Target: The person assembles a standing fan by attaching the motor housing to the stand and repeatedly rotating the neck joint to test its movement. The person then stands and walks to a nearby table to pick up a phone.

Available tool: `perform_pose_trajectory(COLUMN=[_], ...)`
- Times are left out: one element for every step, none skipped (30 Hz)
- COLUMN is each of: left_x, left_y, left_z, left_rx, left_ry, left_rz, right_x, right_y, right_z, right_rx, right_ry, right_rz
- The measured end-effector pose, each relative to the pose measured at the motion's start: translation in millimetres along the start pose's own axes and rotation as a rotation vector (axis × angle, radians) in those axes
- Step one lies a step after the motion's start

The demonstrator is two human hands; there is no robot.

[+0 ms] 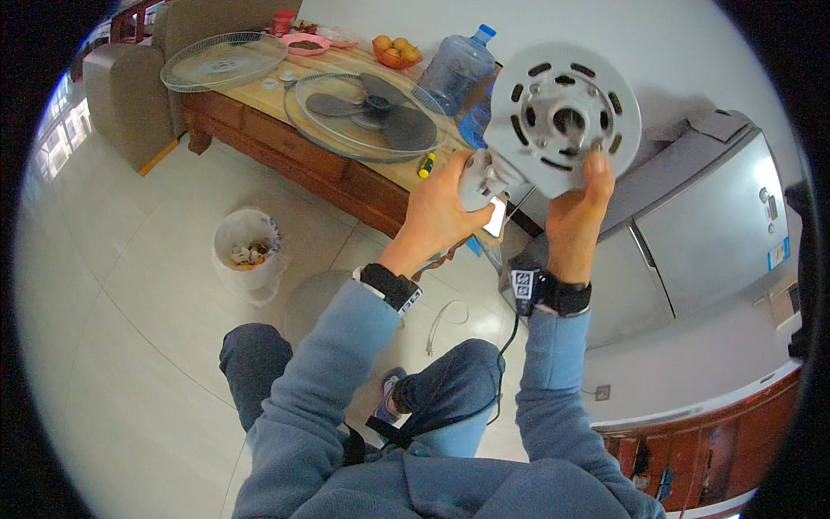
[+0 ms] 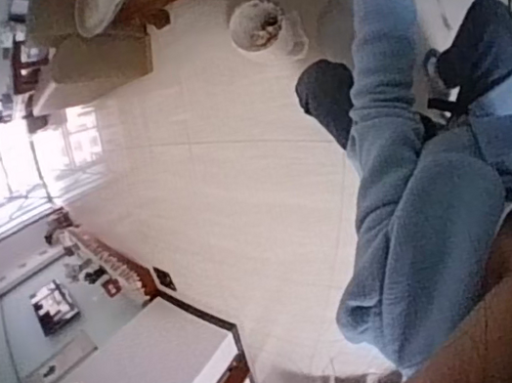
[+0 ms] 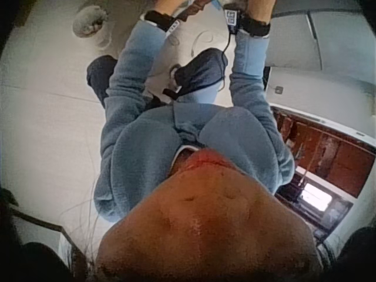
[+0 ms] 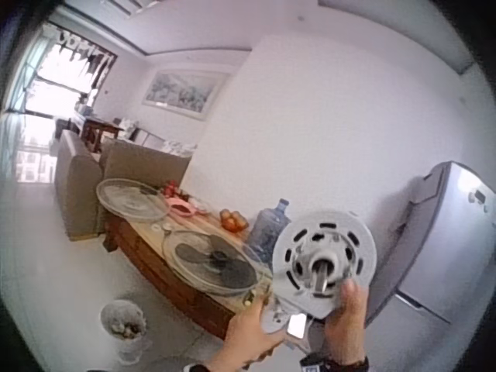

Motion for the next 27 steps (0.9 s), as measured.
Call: perform_pose_trajectory(left_x=[0.2,0.0,-0.6,-1.7,-2.4,-3.4,-2.2,-1.4,-1.7,-0.7,-1.6,-1.9,-2.2,-2.2,-2.8,-3.1,-4.8,-6.2,-6.6,-7.1,-6.2,-5.0,-7.2,-8.1,-9.1,-10.1,-11.3], left_y=[0.1,0.3,0.9,0.8,0.5,0.7,0.6,0.2,0.5,0.7,0.2,0.4,0.9,0.8,-0.5,-1.0,-0.8,-0.6,-1.6,-2.2,-2.9,-4.4,-3.7,-5.3,-6.6,-7.5,-7.1], left_z=[-0.7,-1.0,-1.7,-2.4,-3.3,-4.0,-1.5,0.6,0.2,1.9,0.5,0.4,-0.4,0.4,0.2,-0.9,-2.2,-2.6,-1.0,-1.1,0.6,3.9,-0.5,-1.1,-2.5,-7.7,-8.5], left_rx=[0.001,0.002,0.006,0.017,0.026,0.036,0.012,-0.009,-0.007,-0.027,-0.022,-0.027,-0.029,-0.045,-0.058,-0.057,-0.051,-0.053,-0.074,-0.074,-0.096,-0.127,-0.086,-0.078,-0.066,-0.014,-0.004], left_ry=[-0.012,-0.025,-0.040,-0.044,-0.049,-0.052,-0.046,-0.038,-0.034,-0.043,-0.058,-0.071,-0.056,-0.039,-0.025,-0.027,-0.026,-0.025,0.001,-0.031,-0.050,-0.068,-0.006,0.025,0.054,0.069,0.062], left_rz=[-0.002,-0.007,-0.018,-0.027,-0.035,-0.042,-0.027,-0.014,-0.012,-0.001,-0.005,-0.008,-0.008,-0.005,-0.005,-0.007,-0.017,-0.024,-0.023,-0.019,-0.002,0.022,-0.005,-0.012,-0.022,-0.034,-0.053], right_x=[0.9,2.4,2.1,0.4,-2.1,-4.9,-9.3,-14.3,-14.0,-14.6,-14.6,-18.2,-14.7,-16.8,-16.9,-16.8,-7.8,-12.4,-17.5,-17.2,-16.6,-13.6,-15.1,-15.6,-17.4,-19.0,-15.9], right_y=[5.4,9.0,13.7,12.9,12.0,10.8,6.4,2.7,-2.0,-7.8,-13.9,-17.8,-19.5,-19.2,-20.8,-22.1,-21.4,-13.7,-1.8,3.3,9.3,11.6,13.9,14.6,11.7,8.2,1.9], right_z=[-9.3,-7.7,-7.5,-6.5,-6.2,-5.8,-5.5,-7.0,-7.1,-5.1,-0.9,0.0,3.8,2.9,5.8,4.4,5.5,-1.9,-9.8,-20.4,-31.0,-36.7,-39.2,-41.7,-40.9,-40.0,-34.5], right_rx=[0.105,0.093,0.085,0.061,0.037,0.013,-0.011,-0.015,-0.028,-0.059,-0.096,-0.101,-0.136,-0.127,-0.138,-0.118,-0.148,-0.088,-0.028,0.086,0.199,0.274,0.296,0.317,0.307,0.295,0.230], right_ry=[0.109,0.105,0.105,0.102,0.099,0.097,0.064,0.037,0.055,0.037,0.019,-0.001,0.010,0.022,-0.022,0.014,0.062,0.047,0.027,0.065,0.107,0.202,0.169,0.134,0.120,0.107,0.149], right_rz=[-0.004,-0.004,-0.019,-0.038,-0.058,-0.077,-0.105,-0.138,-0.122,-0.112,-0.097,-0.124,-0.099,-0.131,-0.123,-0.114,-0.041,-0.110,-0.179,-0.151,-0.117,-0.030,-0.052,-0.071,-0.101,-0.131,-0.119])
Point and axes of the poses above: each hand's wrist, its own y-axis away from the middle knuckle, its own x-axis out of the back of the hand, z = x × y, the point moved 10 cm from there along -y, towards the middle knuckle, and after that the axes turned 2 degrees about -x, right-handed, at the moved point
